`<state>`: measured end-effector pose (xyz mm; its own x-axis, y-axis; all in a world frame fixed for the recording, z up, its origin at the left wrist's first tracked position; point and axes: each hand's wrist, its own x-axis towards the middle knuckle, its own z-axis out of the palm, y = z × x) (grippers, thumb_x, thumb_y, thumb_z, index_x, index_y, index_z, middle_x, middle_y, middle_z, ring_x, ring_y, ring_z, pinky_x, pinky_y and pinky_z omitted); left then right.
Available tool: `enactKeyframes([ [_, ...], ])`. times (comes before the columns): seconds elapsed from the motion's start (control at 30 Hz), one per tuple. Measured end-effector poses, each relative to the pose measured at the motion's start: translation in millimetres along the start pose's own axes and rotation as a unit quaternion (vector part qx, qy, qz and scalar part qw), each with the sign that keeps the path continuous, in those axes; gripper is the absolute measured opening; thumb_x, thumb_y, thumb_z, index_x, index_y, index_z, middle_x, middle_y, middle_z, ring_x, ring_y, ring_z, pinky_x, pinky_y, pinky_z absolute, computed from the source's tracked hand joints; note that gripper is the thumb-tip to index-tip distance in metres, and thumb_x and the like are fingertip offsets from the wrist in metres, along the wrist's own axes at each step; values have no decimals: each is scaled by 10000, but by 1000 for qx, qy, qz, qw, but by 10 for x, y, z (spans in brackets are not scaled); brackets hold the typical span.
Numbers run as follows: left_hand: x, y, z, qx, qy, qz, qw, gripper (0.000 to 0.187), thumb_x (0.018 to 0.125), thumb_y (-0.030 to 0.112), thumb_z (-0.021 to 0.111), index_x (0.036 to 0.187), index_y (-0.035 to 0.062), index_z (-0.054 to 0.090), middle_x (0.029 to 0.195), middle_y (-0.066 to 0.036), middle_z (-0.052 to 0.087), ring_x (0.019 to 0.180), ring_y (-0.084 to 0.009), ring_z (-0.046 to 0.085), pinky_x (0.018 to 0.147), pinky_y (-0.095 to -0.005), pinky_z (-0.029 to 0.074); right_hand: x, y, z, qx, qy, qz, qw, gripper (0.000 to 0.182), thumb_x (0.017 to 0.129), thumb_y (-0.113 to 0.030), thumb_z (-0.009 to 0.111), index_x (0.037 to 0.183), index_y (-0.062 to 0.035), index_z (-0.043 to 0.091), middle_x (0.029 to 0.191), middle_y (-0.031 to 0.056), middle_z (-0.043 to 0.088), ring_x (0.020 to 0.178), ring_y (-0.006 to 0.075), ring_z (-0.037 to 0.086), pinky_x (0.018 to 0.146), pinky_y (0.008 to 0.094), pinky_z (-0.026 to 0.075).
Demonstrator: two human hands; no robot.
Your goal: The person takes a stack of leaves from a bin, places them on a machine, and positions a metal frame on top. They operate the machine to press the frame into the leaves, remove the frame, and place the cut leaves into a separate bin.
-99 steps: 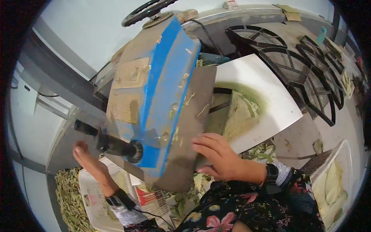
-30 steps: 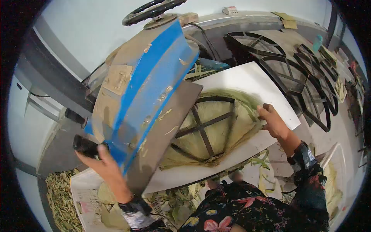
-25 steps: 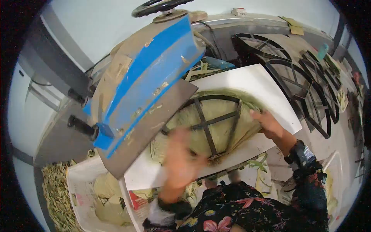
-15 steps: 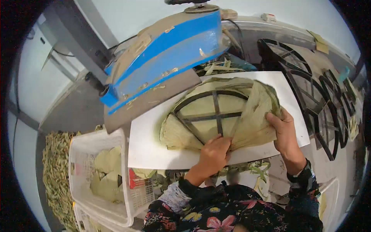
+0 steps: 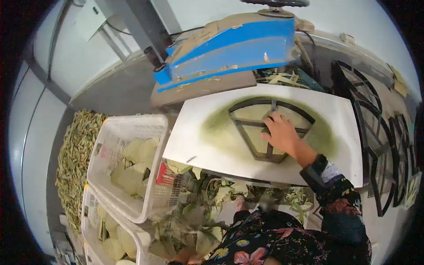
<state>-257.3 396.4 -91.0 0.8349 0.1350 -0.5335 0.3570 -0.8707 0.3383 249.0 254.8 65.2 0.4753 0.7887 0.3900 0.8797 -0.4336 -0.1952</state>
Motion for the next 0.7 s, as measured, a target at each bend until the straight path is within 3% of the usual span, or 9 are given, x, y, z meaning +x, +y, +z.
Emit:
enactKeyframes([
  [0.07,-22,217,271,-57,-18,23,998,364,849,252,533,1160,65,500,856,-207,614,797,-409,592,701,-486,467,130,119,165,98,-147,40,983,349,776,-176,572,1075,0,531,1074,209,522,996,386,527,841,433,450],
  [0.1,239,911,-541,-37,-78,-115,990,441,872,294,538,1233,53,461,967,-218,616,895,-396,589,774,-441,473,116,105,160,102,-151,21,983,349,776,-176,572,1075,0,531,1074,209,522,996,386,527,841,433,450],
  [0.13,412,1079,-592,-259,183,-57,947,502,879,307,542,1280,29,425,1058,-233,596,976,-354,590,836,-408,460,107,87,144,87,-177,10,980,321,766,-161,564,1037,9,536,1062,217,528,990,391,530,832,431,452],
  [0.17,636,1217,-754,-397,215,-9,892,520,900,347,518,1293,22,414,1173,-209,557,1072,-298,558,896,-370,433,115,38,130,72,-203,-3,977,293,757,-146,557,999,18,542,1049,225,534,984,395,532,823,430,454],
  [0.27,1108,1665,-1057,-825,78,82,554,550,930,380,475,1342,41,342,1267,-116,492,1136,-257,497,963,-367,385,-166,-236,57,183,-237,35,954,314,737,-161,569,982,33,534,996,219,552,921,367,563,787,415,466],
  [0.33,1162,1952,-1198,-875,82,157,450,539,911,352,524,1325,52,351,1221,-102,518,1081,-246,527,926,-372,412,-235,-414,-140,233,-234,21,944,310,727,-163,573,964,32,528,967,204,558,892,336,581,760,400,476],
  [0.43,1226,2079,-1095,-894,133,58,424,496,876,278,595,1276,58,402,1175,-81,546,1033,-226,547,870,-360,445,-292,-658,-577,352,-367,134,850,311,711,-168,582,954,15,517,935,156,557,844,267,575,707,350,483],
  [0.63,1199,1754,-968,-872,233,37,429,415,828,75,619,1208,-1,471,1103,-107,590,986,-213,583,835,-369,489,-408,-49,-575,294,-164,225,914,560,691,-193,625,1203,-8,492,1037,147,577,885,237,573,722,320,487],
  [0.7,843,1374,-1190,-795,321,60,511,374,837,61,597,1189,-4,490,1093,-100,596,975,-204,582,836,-343,484,-419,633,-261,246,-154,200,936,635,715,-187,627,1298,-24,432,1113,170,565,966,265,567,799,352,472],
])
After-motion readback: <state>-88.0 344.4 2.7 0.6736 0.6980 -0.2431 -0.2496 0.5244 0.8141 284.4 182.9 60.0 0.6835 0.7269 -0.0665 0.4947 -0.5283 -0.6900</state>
